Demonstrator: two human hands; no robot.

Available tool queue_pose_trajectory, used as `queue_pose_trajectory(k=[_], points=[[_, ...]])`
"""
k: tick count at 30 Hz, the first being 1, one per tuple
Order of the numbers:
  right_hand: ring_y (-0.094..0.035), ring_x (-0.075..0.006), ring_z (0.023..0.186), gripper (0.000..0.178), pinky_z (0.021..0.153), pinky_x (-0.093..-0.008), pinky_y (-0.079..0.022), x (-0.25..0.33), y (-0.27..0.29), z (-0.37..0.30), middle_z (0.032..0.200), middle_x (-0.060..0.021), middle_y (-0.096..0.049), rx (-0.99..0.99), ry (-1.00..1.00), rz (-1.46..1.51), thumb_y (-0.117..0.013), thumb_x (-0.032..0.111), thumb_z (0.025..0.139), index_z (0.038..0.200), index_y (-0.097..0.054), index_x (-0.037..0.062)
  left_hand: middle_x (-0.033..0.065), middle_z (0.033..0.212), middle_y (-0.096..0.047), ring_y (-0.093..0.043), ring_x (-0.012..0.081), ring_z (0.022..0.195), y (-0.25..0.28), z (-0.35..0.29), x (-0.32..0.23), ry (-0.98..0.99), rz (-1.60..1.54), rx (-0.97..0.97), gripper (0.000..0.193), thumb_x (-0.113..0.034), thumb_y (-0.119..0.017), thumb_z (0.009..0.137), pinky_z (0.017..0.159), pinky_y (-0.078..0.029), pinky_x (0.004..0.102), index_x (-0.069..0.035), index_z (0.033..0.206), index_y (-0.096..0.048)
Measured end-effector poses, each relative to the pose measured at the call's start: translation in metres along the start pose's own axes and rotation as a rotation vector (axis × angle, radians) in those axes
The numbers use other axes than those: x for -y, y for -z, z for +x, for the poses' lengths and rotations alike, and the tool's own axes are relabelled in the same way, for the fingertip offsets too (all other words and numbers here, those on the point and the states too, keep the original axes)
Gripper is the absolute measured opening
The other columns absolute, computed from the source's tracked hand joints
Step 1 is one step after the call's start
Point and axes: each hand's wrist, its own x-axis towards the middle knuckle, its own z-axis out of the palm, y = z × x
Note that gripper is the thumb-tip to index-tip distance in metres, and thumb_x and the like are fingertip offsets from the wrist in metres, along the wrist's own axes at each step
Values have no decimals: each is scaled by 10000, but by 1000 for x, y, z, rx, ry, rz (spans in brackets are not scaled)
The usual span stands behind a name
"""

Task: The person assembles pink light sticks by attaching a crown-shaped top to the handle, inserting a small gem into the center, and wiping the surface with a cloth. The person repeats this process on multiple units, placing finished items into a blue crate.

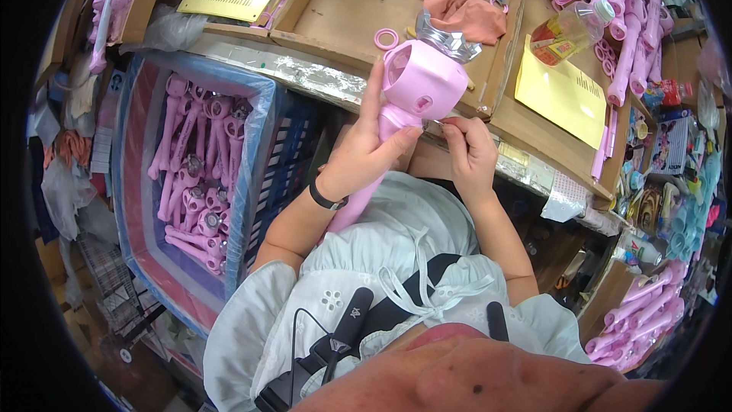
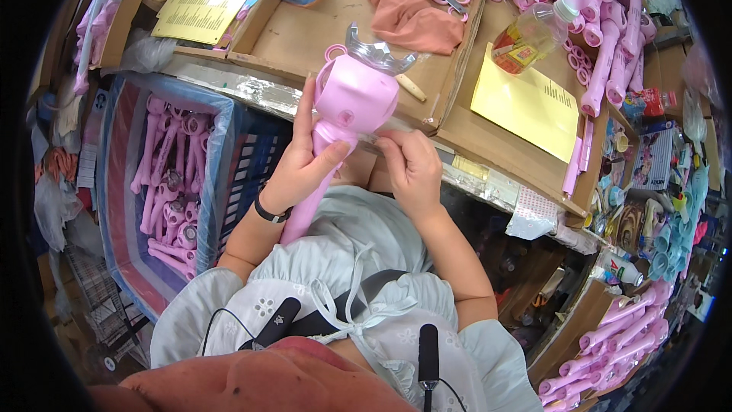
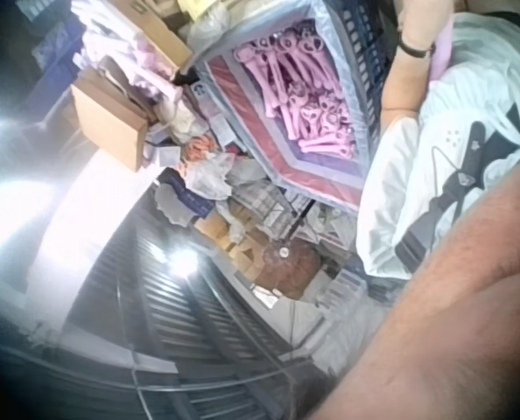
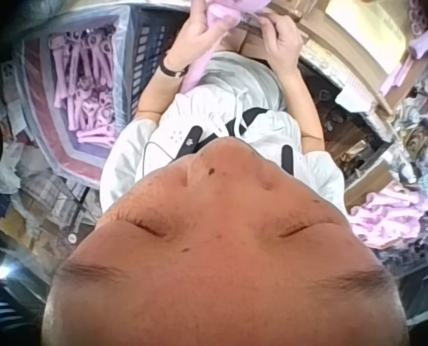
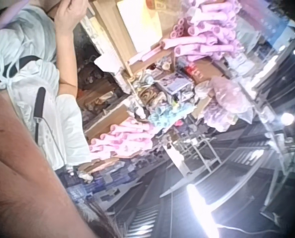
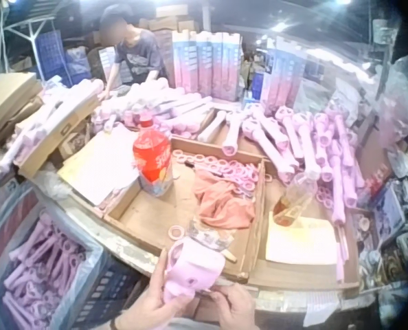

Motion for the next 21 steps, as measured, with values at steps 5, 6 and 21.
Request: queue_pose_trajectory(k=[5,6,21], points=[[-521,-107,650,188,587,-263,-436,2,12,13,696,-3,-568,193,-484,511,-604,162,891,871,-601,-25,222,1331,-428,-506,260,1141,0,3,3,-124,122,17,894,-163,-611,863,946,-387,315,-76,1468,41],[-518,-97,661,208,586,-257,-438,3,17,19,696,4,-564,274,-639,616,-600,175,895,865,-591,-31,219,1332,-426,-515,257,1124,0,3,4,-129,139,20,893,-156,-609,863,932,-397,314,-80,1469,42],[-548,-177,551,191,512,-315,-448,2,23,29,629,-28,-565,441,-928,845,-611,161,877,961,-565,-5,238,1376,-356,-456,284,1185,2,3,3,-84,107,11,850,-174,-585,876,961,-366,319,-27,1458,17]])
